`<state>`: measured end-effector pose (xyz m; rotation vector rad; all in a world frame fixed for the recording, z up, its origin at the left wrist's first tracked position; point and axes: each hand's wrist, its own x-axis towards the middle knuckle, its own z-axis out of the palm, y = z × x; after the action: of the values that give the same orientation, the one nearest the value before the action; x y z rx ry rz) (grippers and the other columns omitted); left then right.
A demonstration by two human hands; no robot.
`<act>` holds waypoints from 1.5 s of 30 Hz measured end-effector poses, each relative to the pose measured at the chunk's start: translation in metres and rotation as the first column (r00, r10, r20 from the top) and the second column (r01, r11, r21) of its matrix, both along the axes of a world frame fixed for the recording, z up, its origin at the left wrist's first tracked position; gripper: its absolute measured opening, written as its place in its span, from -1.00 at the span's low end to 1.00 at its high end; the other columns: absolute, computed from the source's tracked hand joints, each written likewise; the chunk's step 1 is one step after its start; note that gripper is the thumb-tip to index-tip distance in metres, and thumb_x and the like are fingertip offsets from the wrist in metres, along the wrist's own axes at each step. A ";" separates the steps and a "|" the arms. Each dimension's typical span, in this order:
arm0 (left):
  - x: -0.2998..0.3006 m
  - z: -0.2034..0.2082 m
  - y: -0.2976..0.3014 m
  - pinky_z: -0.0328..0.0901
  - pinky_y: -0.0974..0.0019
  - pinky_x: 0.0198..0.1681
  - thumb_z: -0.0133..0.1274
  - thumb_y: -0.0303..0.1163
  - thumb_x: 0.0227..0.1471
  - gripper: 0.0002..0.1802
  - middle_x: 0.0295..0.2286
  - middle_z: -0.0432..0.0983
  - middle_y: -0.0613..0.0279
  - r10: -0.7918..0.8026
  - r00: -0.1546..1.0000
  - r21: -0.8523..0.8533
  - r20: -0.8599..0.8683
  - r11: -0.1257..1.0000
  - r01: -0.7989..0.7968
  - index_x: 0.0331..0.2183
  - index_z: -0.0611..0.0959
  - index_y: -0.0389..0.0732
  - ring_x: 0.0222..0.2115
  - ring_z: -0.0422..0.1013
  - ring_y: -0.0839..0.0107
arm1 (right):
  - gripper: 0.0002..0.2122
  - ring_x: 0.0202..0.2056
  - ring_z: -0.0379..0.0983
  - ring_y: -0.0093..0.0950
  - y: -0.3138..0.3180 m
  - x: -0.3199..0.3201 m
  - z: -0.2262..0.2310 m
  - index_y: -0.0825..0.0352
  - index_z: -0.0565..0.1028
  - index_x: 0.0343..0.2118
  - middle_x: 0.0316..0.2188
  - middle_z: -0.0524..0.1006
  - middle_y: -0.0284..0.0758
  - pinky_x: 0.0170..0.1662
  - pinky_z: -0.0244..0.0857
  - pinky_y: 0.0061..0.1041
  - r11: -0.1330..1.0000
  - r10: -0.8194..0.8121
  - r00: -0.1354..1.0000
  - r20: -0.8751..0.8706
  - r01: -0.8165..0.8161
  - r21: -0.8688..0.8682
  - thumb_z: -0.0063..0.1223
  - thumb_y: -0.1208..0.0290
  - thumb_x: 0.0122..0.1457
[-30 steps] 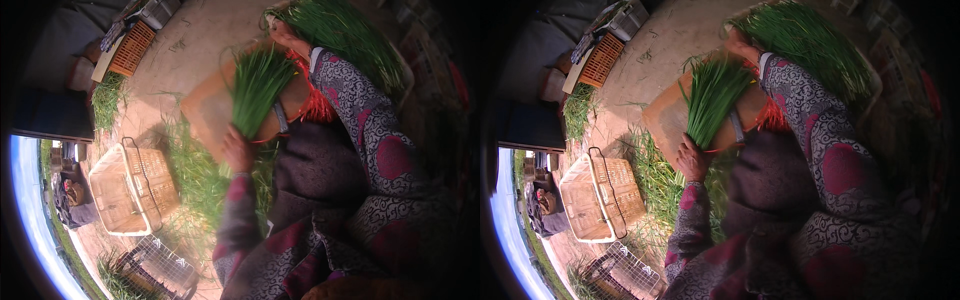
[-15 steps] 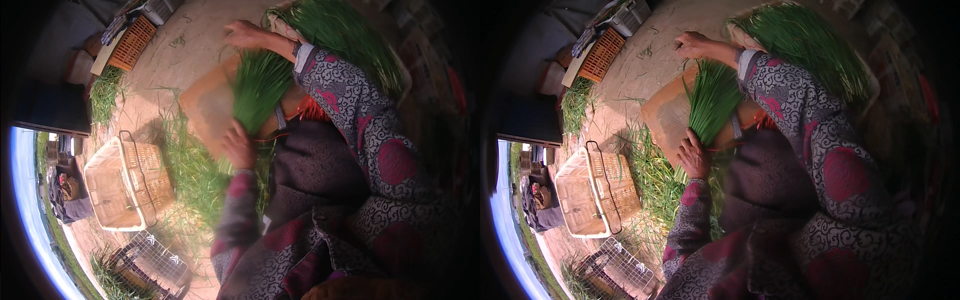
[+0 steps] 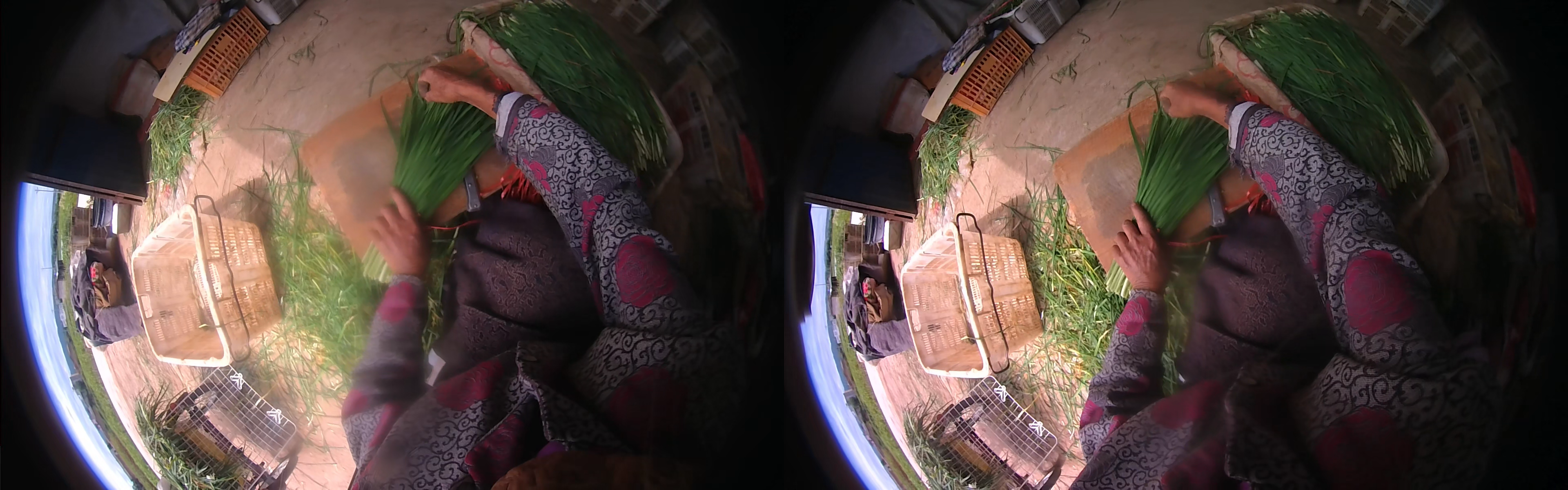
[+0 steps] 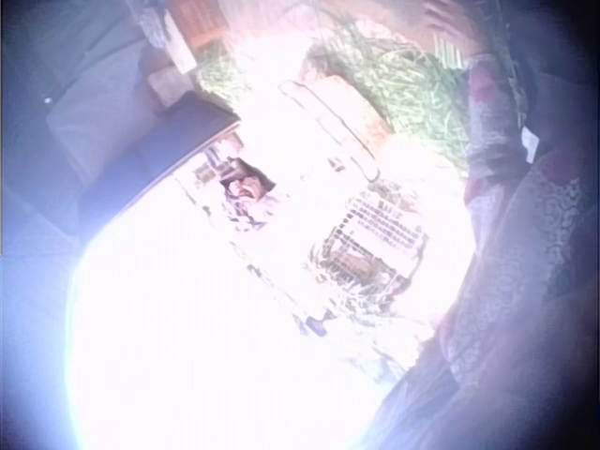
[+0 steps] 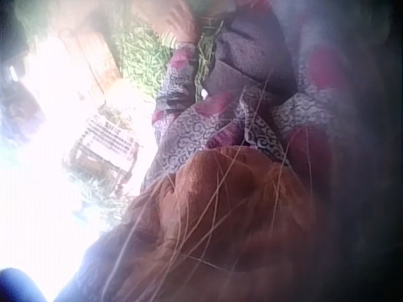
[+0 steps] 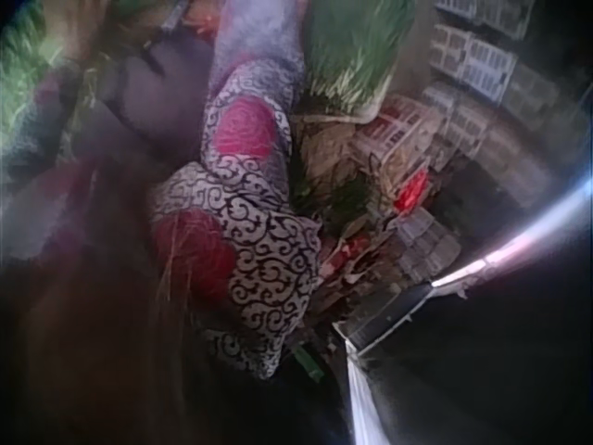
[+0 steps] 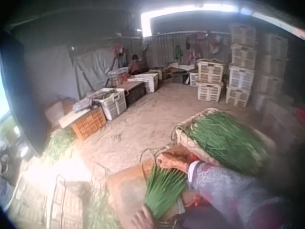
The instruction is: The person gathers a bundle of green leafy vegetables by hand, aligns them on a wooden board, and trims the root ends using a knife before tying the bundle with red string.
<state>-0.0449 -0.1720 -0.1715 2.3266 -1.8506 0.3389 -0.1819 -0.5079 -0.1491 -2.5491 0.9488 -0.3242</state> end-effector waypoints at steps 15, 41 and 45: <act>0.005 0.003 -0.004 0.24 0.04 -0.16 0.06 -0.20 0.07 -0.24 -0.22 0.40 0.13 0.033 0.998 0.076 -0.054 0.997 -0.029 0.26 0.25 -0.21 -0.24 0.36 0.14 | -0.78 -0.10 0.48 -0.20 0.038 -0.019 -0.001 0.31 0.52 -0.20 -0.22 0.55 -0.10 -0.04 0.33 -0.21 0.808 0.091 0.961 -0.261 -0.225 -0.544 -0.01 0.46 0.09; 0.026 -0.016 0.012 0.22 -0.07 0.10 0.14 0.19 0.05 -0.27 -0.08 0.51 0.16 0.185 -0.887 0.276 -0.422 0.959 0.068 0.10 0.44 -0.07 -0.02 0.38 0.10 | -0.54 -0.06 0.47 -0.01 0.189 -0.051 0.008 0.50 0.42 -0.05 -0.15 0.52 0.09 -0.02 0.38 -0.18 0.963 -0.074 0.969 -0.235 0.130 0.235 0.21 0.28 0.06; 0.027 -0.044 0.011 0.30 0.03 -0.05 0.14 0.22 0.05 -0.41 -0.12 0.51 0.08 0.190 -0.857 0.262 -0.479 0.963 0.067 -0.14 0.50 -0.07 -0.12 0.43 0.18 | -0.43 0.00 0.42 0.07 0.184 -0.052 -0.023 0.53 0.33 0.02 -0.08 0.48 0.13 0.02 0.33 -0.12 0.966 -0.155 0.979 -0.136 0.179 0.185 0.22 0.25 0.02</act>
<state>-0.0180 -0.1608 -0.2158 0.9185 -0.0093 -1.7679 -0.2344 -0.3235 -0.1716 -2.3357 1.1829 -0.1172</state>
